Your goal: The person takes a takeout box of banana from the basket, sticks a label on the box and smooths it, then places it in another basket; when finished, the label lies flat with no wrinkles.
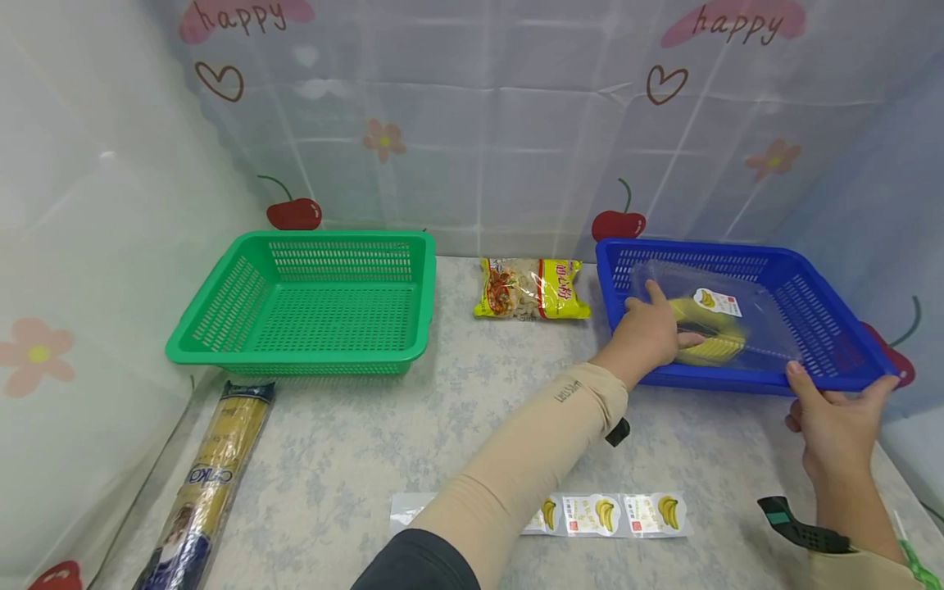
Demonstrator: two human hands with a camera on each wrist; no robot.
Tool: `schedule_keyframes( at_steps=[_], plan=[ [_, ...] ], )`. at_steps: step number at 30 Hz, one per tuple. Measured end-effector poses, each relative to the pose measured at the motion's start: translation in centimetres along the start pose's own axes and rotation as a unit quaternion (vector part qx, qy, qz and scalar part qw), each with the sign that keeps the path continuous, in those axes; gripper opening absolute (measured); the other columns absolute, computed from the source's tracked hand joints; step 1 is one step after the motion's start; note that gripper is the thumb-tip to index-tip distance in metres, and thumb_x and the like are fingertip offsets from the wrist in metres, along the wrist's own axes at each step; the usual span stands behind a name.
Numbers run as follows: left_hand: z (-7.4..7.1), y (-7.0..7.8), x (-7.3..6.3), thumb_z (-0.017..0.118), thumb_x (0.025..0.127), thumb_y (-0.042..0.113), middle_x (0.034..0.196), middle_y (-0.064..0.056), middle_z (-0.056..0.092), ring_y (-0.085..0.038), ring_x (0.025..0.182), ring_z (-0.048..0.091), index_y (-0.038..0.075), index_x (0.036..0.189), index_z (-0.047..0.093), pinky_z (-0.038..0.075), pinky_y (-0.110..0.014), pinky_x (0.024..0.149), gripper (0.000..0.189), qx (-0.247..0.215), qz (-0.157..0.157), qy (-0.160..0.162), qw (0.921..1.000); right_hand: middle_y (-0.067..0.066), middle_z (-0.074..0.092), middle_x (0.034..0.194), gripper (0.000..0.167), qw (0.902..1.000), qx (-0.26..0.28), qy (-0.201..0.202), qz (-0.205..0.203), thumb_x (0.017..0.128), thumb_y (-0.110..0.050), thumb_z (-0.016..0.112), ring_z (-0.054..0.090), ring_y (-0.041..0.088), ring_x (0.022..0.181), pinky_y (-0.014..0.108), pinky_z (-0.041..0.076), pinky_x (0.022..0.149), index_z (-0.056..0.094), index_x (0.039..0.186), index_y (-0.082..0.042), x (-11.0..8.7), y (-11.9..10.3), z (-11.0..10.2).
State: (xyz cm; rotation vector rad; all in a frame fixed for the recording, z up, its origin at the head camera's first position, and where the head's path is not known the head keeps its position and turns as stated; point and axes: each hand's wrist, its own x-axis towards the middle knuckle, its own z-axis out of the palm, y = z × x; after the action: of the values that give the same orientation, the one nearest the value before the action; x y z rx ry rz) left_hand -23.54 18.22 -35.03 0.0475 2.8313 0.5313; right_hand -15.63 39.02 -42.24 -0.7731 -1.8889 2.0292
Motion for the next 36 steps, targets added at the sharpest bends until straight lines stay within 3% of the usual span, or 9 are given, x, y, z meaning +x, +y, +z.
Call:
schedule_keyframes(
  at_steps=[5,11,16,21,31,36],
  plan=[
    [0.3,0.2,0.2,0.052,0.084,0.074,0.155,0.004,0.039,-0.007,0.113,0.065,0.026,0.160,0.013,0.056,-0.022,0.085,0.098,0.067,0.012,-0.003,0.9977,-0.005,0.043,0.059,0.114,1.0000,0.006,0.000,-0.001,0.086,-0.038,0.071,0.038,0.018,0.042,0.023,0.046,0.047,-0.024,0.146,-0.056,0.0,0.0,-0.1],
    [1.0,0.3,0.6,0.056,0.085,0.071,0.147,0.006,0.050,-0.006,0.112,0.065,0.023,0.158,0.022,0.057,-0.023,0.081,0.094,0.090,0.020,0.017,0.9956,-0.006,0.044,0.059,0.115,0.9999,0.014,-0.002,-0.003,0.085,-0.038,0.072,0.038,0.018,0.042,0.023,0.045,0.046,-0.024,0.146,-0.055,0.0,0.1,-0.1],
    [1.2,0.0,0.4,0.055,0.088,0.067,0.137,0.008,0.059,-0.006,0.111,0.065,0.017,0.156,0.030,0.058,-0.023,0.077,0.088,0.115,0.057,0.029,0.9913,-0.006,0.044,0.059,0.116,1.0000,0.005,0.002,0.000,0.083,-0.041,0.073,0.039,0.017,0.043,0.022,0.045,0.047,-0.023,0.146,-0.055,0.0,0.2,-0.1],
    [1.1,-0.3,0.2,0.054,0.092,0.062,0.142,0.009,0.056,-0.007,0.112,0.065,0.014,0.153,0.036,0.057,-0.022,0.080,0.080,0.126,0.094,0.034,0.9870,-0.006,0.044,0.060,0.115,1.0000,0.001,0.005,0.002,0.083,-0.041,0.073,0.039,0.017,0.043,0.022,0.046,0.047,-0.023,0.146,-0.056,0.0,0.2,0.0],
    [1.4,-0.4,0.0,0.054,0.096,0.055,0.144,0.003,0.054,-0.013,0.123,0.059,0.011,0.150,0.043,0.051,-0.023,0.098,0.070,0.123,0.108,0.069,0.9840,-0.006,0.044,0.060,0.114,0.9999,-0.006,0.009,0.001,0.084,-0.041,0.072,0.040,0.016,0.044,0.022,0.045,0.047,-0.023,0.146,-0.056,0.0,0.1,0.0],
    [1.5,-0.5,-0.2,0.054,0.097,0.053,0.143,0.003,0.054,-0.016,0.125,0.057,0.014,0.149,0.045,0.048,-0.025,0.102,0.065,0.127,0.116,0.078,0.9819,-0.006,0.045,0.060,0.115,1.0000,-0.004,0.007,0.001,0.084,-0.041,0.072,0.040,0.017,0.044,0.022,0.045,0.047,-0.023,0.146,-0.056,0.0,0.0,0.0]
  ],
)
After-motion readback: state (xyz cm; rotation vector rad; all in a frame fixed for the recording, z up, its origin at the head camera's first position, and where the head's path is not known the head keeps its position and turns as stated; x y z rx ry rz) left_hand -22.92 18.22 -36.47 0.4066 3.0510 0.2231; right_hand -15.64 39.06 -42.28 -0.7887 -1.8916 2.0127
